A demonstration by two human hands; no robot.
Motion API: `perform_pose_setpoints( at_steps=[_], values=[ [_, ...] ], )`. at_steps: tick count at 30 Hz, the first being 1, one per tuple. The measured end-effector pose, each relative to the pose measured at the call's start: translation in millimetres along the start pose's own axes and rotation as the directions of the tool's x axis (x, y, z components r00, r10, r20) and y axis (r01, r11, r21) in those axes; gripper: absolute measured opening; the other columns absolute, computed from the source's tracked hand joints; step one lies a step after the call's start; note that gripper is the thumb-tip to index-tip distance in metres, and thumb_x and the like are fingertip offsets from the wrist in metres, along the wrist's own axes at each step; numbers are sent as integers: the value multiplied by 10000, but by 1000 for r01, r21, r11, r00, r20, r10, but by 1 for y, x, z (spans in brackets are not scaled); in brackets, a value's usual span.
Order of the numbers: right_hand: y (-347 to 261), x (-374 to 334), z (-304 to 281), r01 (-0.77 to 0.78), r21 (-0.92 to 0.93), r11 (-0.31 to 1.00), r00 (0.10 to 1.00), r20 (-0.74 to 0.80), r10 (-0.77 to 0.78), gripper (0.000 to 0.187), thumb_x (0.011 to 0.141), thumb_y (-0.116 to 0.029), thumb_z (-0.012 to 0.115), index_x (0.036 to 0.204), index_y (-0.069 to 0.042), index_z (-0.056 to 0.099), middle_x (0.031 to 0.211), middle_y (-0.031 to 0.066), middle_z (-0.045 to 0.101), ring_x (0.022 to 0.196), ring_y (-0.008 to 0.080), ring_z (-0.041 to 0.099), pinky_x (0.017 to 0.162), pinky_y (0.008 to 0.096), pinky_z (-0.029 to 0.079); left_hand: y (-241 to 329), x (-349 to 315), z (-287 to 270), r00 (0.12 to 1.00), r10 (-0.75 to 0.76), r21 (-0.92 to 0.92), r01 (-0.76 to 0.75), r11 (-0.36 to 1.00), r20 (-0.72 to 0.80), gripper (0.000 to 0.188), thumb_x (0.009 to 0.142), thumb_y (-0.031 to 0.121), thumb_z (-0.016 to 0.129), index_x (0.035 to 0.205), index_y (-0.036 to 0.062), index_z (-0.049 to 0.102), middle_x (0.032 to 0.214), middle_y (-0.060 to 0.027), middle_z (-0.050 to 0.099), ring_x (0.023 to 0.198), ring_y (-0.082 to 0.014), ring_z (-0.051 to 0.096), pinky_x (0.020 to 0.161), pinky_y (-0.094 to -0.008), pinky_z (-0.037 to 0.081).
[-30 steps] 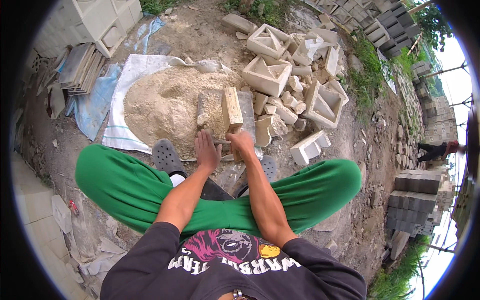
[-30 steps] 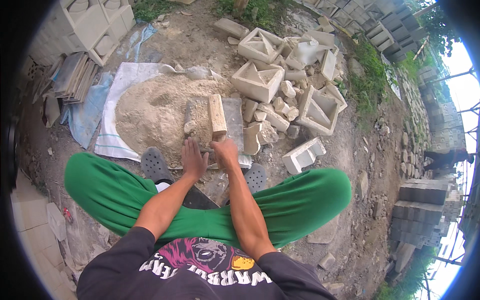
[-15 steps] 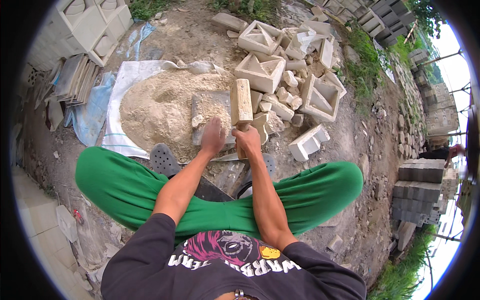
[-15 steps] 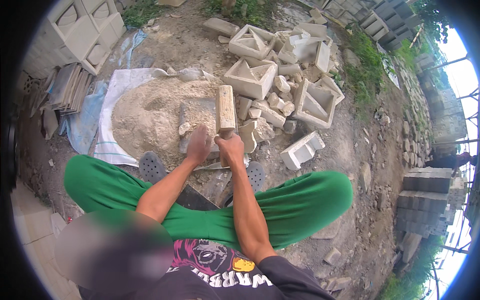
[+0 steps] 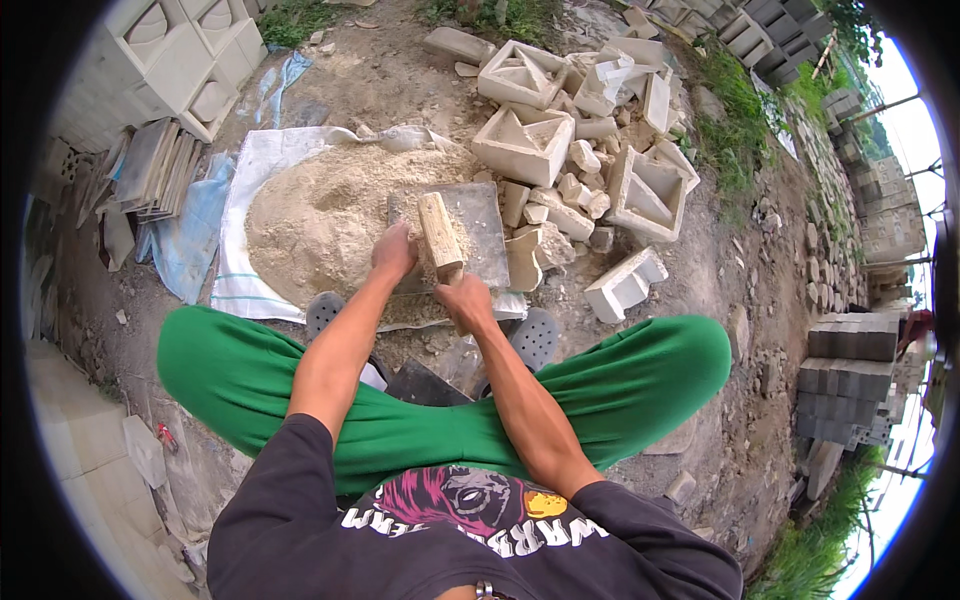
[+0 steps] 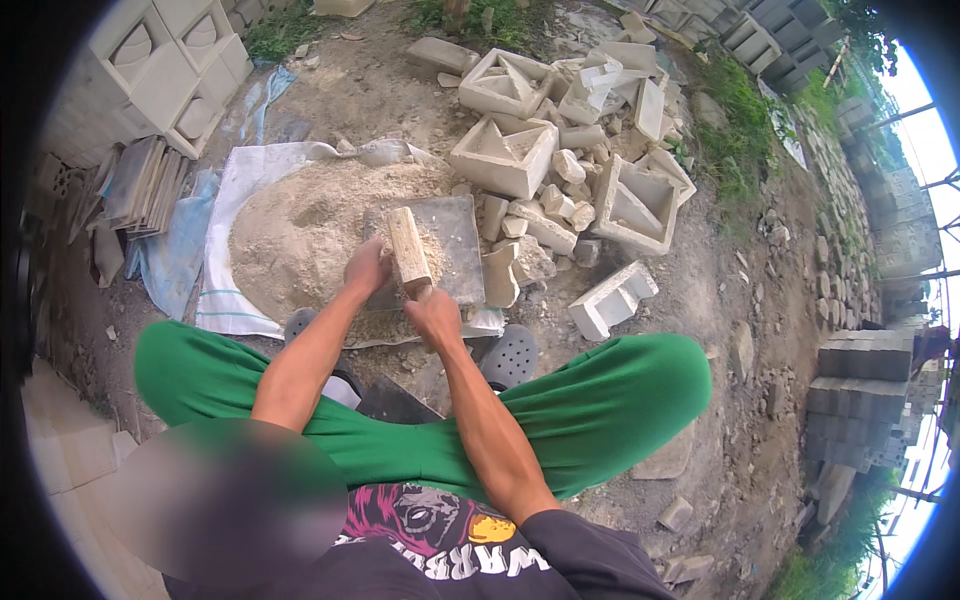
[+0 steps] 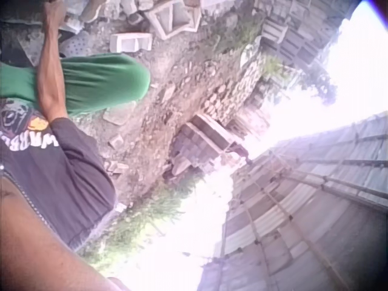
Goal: The person sits on the ground and uses a wooden mallet to repeatedly strike a small piece of stone resting on a metal plate. The person occasionally repositions the stone and continues striking it to shape or break it.
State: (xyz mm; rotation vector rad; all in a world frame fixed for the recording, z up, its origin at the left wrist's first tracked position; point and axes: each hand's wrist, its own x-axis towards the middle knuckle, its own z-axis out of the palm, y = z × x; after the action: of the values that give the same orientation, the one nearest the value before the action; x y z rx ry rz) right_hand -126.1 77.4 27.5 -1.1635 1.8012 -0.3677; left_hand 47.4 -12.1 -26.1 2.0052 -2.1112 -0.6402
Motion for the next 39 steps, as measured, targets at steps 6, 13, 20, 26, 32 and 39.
perform_pose_setpoints(
  at_steps=[6,13,20,26,32,39],
  values=[
    [-7,2,-13,108,205,973,958,-284,-47,380,729,-284,707,933,37,695,751,187,709,717,312,721,669,420,547,13,2,8,995,85,35,-83,996,-60,155,860,105,589,938,56,714,1047,-150,658,1013,-354,628,886,-480,511],
    [46,29,7,-161,216,963,982,-59,177,549,687,-333,739,1047,78,693,1009,291,712,980,394,701,828,446,543,17,8,19,973,168,122,-149,981,-161,146,864,202,663,922,117,766,978,-88,664,987,-294,615,905,-458,450],
    [25,15,-28,-34,184,982,943,-321,92,421,718,-322,746,1010,-20,729,923,159,753,908,312,725,816,411,541,26,-6,20,964,212,96,-199,975,-161,155,887,224,654,958,174,783,1063,-46,655,1099,-242,563,1001,-420,388],
    [38,29,-29,-153,96,983,948,-267,174,451,719,-314,701,1034,10,708,1006,264,717,998,411,690,880,462,529,25,-10,22,954,251,-37,-260,965,-166,181,880,255,687,1019,186,780,1131,-30,654,1166,-235,541,1063,-436,339],
    [52,50,2,-131,94,987,985,-97,140,450,698,-328,707,933,56,717,889,274,717,901,410,712,803,452,549,27,-14,20,917,47,-114,-100,988,-396,260,877,225,671,1110,134,744,1247,-70,630,1239,-263,521,1084,-454,344],
    [2,25,-13,97,75,992,985,-153,-85,393,722,-315,711,889,40,712,745,191,716,685,323,716,681,422,548,0,-39,29,888,-292,-420,127,899,-356,326,898,217,635,1202,115,693,1283,-92,624,1247,-287,530,1061,-422,405]
  ],
)
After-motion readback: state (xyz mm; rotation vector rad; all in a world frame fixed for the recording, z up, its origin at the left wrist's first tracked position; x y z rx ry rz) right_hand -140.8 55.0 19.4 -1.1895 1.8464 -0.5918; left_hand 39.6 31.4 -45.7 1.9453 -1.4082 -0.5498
